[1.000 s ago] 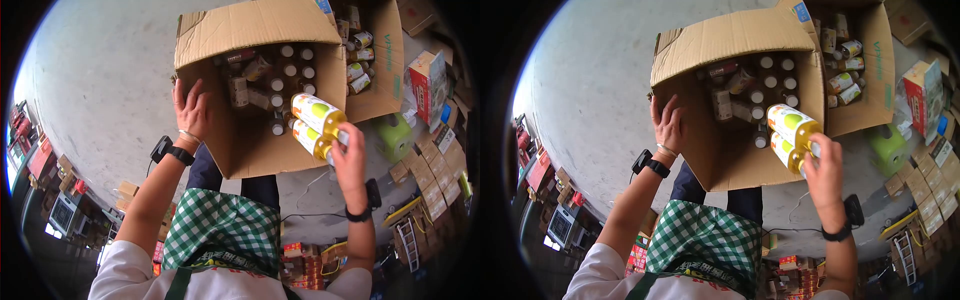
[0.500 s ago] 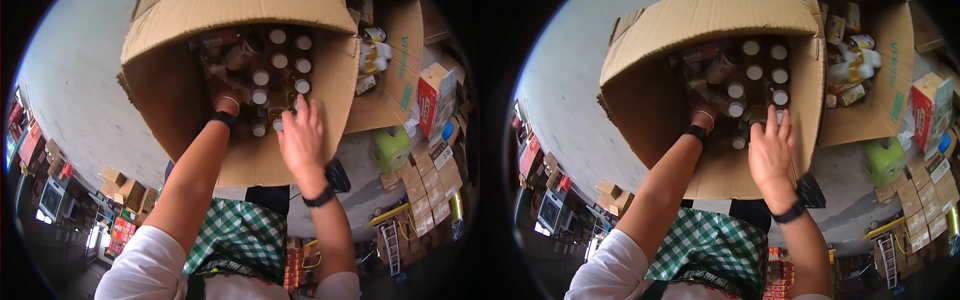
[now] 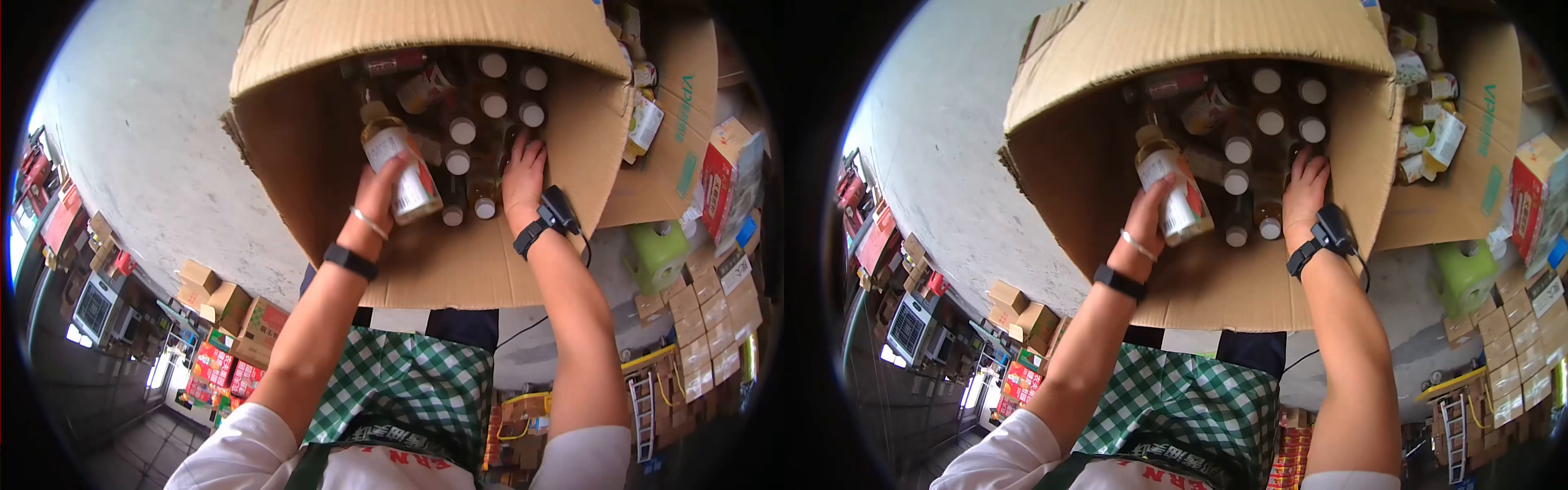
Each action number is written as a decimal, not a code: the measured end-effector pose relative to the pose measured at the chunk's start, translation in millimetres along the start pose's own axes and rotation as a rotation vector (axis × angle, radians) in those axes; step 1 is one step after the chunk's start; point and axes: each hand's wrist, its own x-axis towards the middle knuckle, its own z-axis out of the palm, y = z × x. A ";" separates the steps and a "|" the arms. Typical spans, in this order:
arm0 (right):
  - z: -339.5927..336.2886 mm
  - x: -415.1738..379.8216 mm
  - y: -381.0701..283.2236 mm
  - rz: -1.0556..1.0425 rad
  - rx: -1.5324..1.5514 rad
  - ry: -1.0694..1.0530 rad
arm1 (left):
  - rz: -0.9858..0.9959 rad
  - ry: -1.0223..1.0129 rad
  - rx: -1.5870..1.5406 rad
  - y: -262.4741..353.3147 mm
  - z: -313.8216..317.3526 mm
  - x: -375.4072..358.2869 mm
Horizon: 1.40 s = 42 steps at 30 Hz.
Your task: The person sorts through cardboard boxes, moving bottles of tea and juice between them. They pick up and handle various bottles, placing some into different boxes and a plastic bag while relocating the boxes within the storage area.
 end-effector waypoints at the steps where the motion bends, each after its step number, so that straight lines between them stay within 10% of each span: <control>1: 4.2 2.4 -3.9 0.008 0.002 -0.059 | 0.042 -0.115 0.048 10.6 18.9 -25.8; 4: 3.1 -0.8 -0.7 -0.001 0.035 0.054 | 0.392 -0.318 0.441 33.5 89.6 -95.6; 7: -30.1 -29.3 36.2 -0.164 0.017 0.175 | 0.180 -0.687 0.384 47.7 126.9 -126.1; 13: -132.7 -140.1 152.4 -0.290 0.998 0.088 | 0.480 0.243 0.701 37.7 21.0 28.3; 18: -186.8 -219.8 256.2 -0.226 1.185 -0.154 | 0.489 0.218 1.492 21.2 -32.2 147.5; 21: -197.6 -235.9 268.4 -0.051 1.003 -0.216 | 0.783 -0.010 1.177 18.7 -46.1 170.3; 23: -204.1 -221.7 256.4 0.070 0.911 -0.125 | 0.608 0.020 1.352 45.2 -23.1 153.9; 25: -203.2 -204.7 223.6 0.063 1.305 0.155 | 0.421 0.056 1.525 42.9 -22.6 159.6; 28: -199.2 -139.4 136.5 0.104 2.170 -0.155 | 0.711 0.204 1.504 15.9 -43.0 181.4; 32: -110.4 -5.2 47.3 0.390 1.450 0.258 | 0.592 0.162 1.125 6.7 -19.3 129.5; 35: -86.8 45.8 33.8 0.454 1.378 -0.027 | 0.240 0.207 0.736 34.2 14.6 34.4; 37: -71.8 63.8 35.7 0.487 1.216 -0.055 | 0.473 0.151 0.971 67.5 40.7 -27.6; 42: -60.3 59.6 32.6 0.300 1.126 0.059 | 0.504 -0.614 0.696 87.8 123.4 -131.9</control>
